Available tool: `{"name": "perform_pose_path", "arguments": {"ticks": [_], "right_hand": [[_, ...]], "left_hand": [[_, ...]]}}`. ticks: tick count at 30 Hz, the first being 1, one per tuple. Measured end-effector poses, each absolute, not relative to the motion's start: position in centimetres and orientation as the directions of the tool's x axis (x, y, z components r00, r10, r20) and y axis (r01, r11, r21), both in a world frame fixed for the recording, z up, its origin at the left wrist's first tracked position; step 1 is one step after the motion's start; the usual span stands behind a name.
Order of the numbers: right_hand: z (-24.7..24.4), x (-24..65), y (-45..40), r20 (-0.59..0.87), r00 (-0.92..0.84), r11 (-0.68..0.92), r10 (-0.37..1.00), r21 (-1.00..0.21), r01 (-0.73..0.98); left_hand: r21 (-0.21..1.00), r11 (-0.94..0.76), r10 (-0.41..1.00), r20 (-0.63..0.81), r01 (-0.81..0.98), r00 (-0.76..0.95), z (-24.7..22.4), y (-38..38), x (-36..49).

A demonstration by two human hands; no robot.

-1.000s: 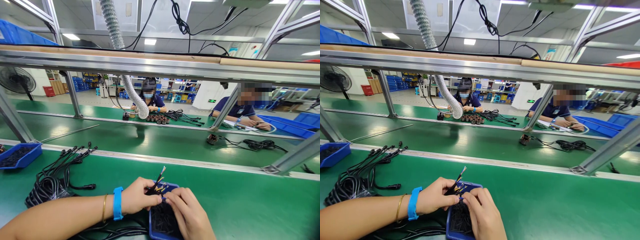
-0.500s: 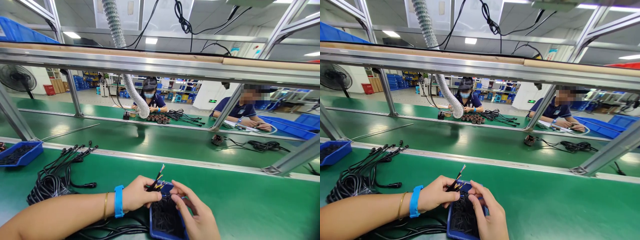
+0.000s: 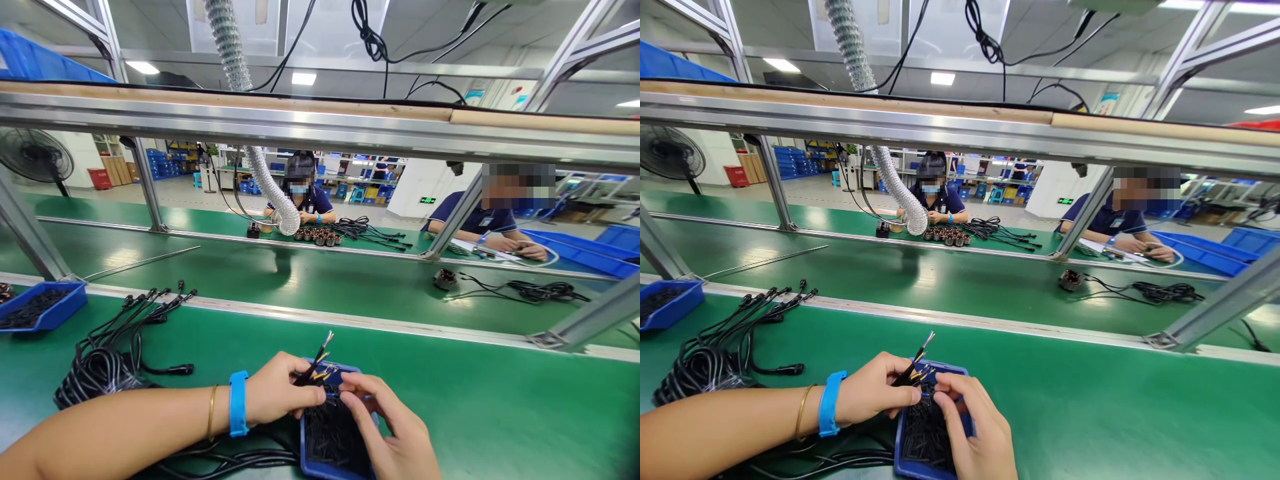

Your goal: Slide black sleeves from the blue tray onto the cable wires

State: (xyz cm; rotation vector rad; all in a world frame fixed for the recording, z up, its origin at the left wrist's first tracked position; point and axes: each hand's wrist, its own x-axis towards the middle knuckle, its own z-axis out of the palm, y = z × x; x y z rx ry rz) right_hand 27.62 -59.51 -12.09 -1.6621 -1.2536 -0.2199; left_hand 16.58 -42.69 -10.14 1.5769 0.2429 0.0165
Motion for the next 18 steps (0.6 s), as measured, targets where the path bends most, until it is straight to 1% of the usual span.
{"name": "perform_pose_path", "arguments": {"ticks": [6,10,11,12,14,18], "right_hand": [[-11.4,27.6,-59.3,0.74,0.274,0.172,0.614,-0.464,0.869],[-10.9,27.9,-59.4,0.747,0.296,0.083,0.595,-0.423,0.902],[-10.8,27.9,-59.4,0.738,0.307,0.07,0.601,-0.43,0.9],[-10.8,27.8,-59.3,0.718,0.323,0.068,0.617,-0.457,0.887],[-11.2,27.6,-59.2,0.641,0.377,0.071,0.669,-0.56,0.825],[-12.9,26.9,-58.8,0.419,0.475,0.029,0.774,-0.772,0.635]], "left_hand": [[0.991,0.057,0.157,-0.129,0.121,0.979,-10.0,-42.7,16.5],[0.991,0.055,0.181,-0.133,0.125,0.975,-9.8,-42.7,16.5],[0.99,0.057,0.181,-0.134,0.125,0.974,-9.8,-42.7,16.5],[0.991,0.058,0.175,-0.132,0.124,0.976,-9.8,-42.7,16.5],[0.992,0.055,0.152,-0.122,0.115,0.981,-9.8,-42.7,16.4],[0.993,0.076,0.132,-0.104,0.095,0.986,-10.0,-42.7,16.2]]}}
